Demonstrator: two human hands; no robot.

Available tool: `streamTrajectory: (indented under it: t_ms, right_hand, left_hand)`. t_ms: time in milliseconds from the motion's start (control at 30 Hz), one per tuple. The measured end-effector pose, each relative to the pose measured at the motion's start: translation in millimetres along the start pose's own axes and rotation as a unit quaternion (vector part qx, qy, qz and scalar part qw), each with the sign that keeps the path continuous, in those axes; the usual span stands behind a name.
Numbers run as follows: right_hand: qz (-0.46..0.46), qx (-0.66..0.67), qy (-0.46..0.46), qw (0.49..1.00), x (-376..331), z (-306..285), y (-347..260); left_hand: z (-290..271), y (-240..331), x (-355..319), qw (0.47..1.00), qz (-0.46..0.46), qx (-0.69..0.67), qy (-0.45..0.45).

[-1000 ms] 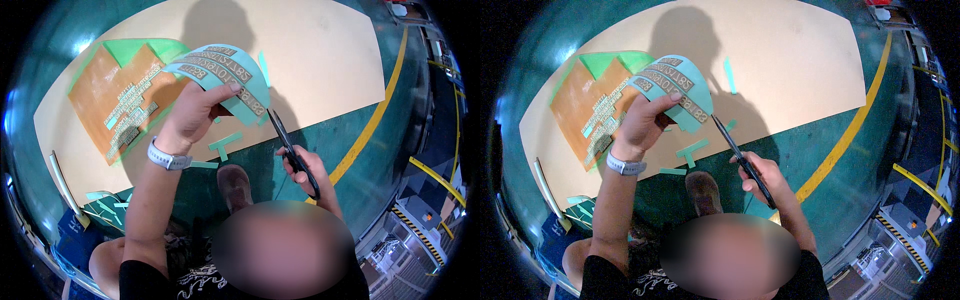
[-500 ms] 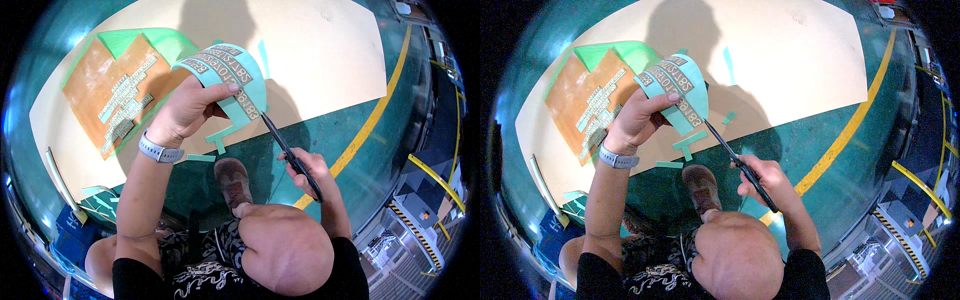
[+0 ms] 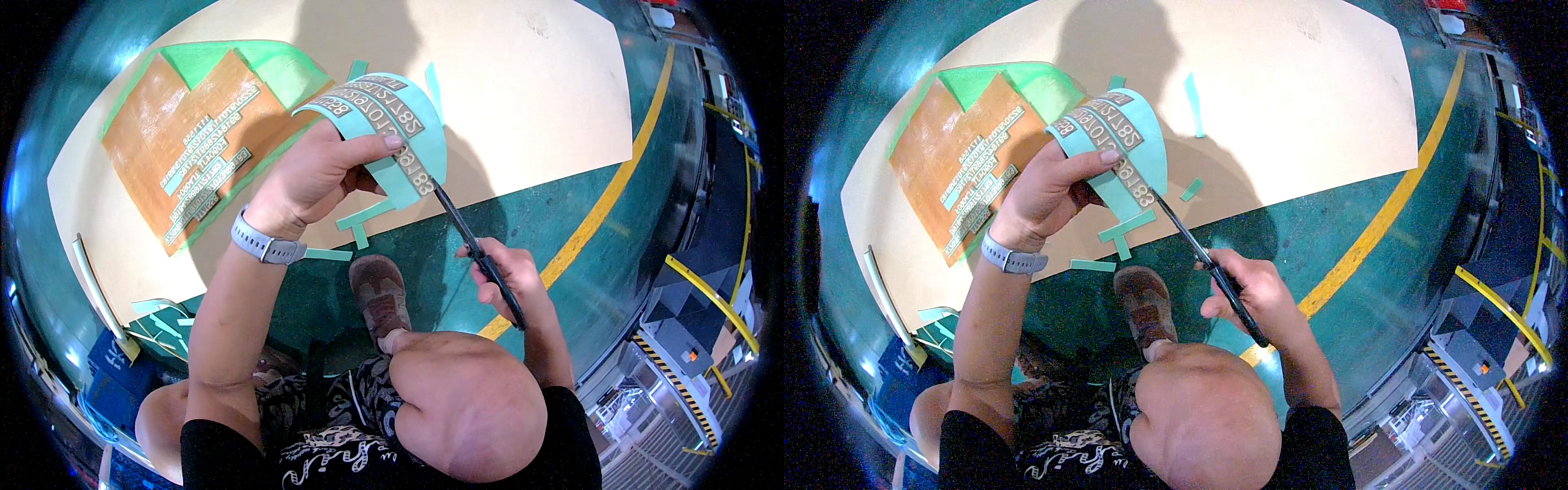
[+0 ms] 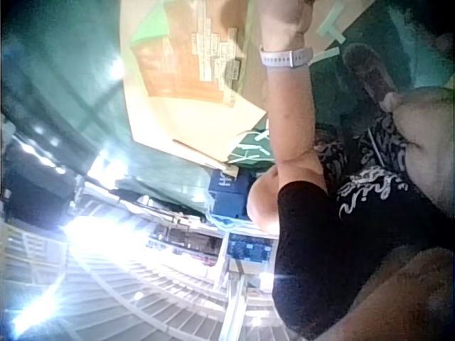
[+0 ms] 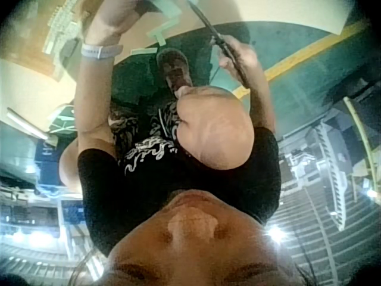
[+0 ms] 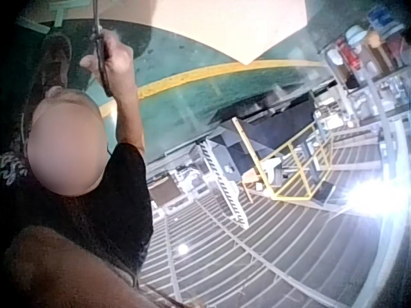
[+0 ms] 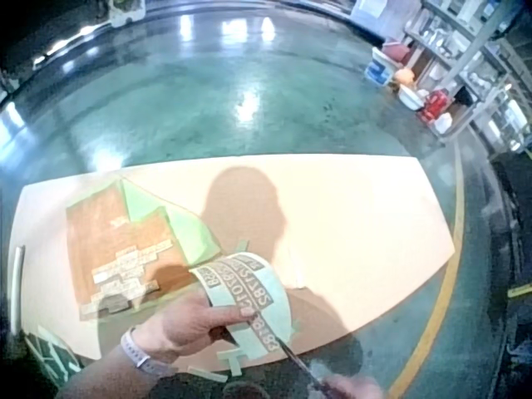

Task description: The person cuts out several individual stickers from a larger sheet of green printed material using a pair of scissors.

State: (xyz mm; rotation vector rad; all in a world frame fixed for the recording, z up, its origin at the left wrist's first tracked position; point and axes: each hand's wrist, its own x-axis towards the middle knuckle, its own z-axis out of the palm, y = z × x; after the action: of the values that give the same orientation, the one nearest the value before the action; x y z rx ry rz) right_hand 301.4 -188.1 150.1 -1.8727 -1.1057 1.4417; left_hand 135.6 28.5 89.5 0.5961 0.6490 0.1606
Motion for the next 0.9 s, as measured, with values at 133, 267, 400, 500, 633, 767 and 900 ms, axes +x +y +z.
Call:
streamTrajectory:
  t_ms: [133,267,400,500,633,767,900]
  right_hand:
    - [-0.018,-0.052,0.017,0.998,-1.9,1.8,4.6]
    - [-0.029,-0.086,0.035,0.995,-2.2,4.5,4.3]
    - [-0.047,-0.117,0.041,0.991,-2.0,3.7,2.3]
    - [-0.070,-0.112,0.036,0.991,-0.9,2.4,1.1]
    - [-0.047,-0.100,0.015,0.994,-0.9,0.6,-4.7]
    - [-0.048,-0.113,0.043,0.992,-2.5,4.6,0.5]
    - [-0.066,-0.128,0.061,0.988,-1.9,7.6,0.5]
  left_hand:
    - [1.1,-0.3,0.1,1.000,0.002,-0.006,-0.005]
    - [1.5,-0.7,0.2,1.000,0.001,-0.005,-0.003]
    - [3.5,-1.0,-1.3,1.000,0.004,-0.016,-0.001]
    - [4.1,-1.2,-1.8,1.000,0.014,-0.011,0.000]
    - [6.2,0.5,-5.3,1.000,-0.004,0.008,-0.007]
    - [6.8,-0.9,-4.3,1.000,-0.007,0.008,-0.010]
    - [8.0,-2.9,-4.2,1.000,0.013,0.008,-0.010]
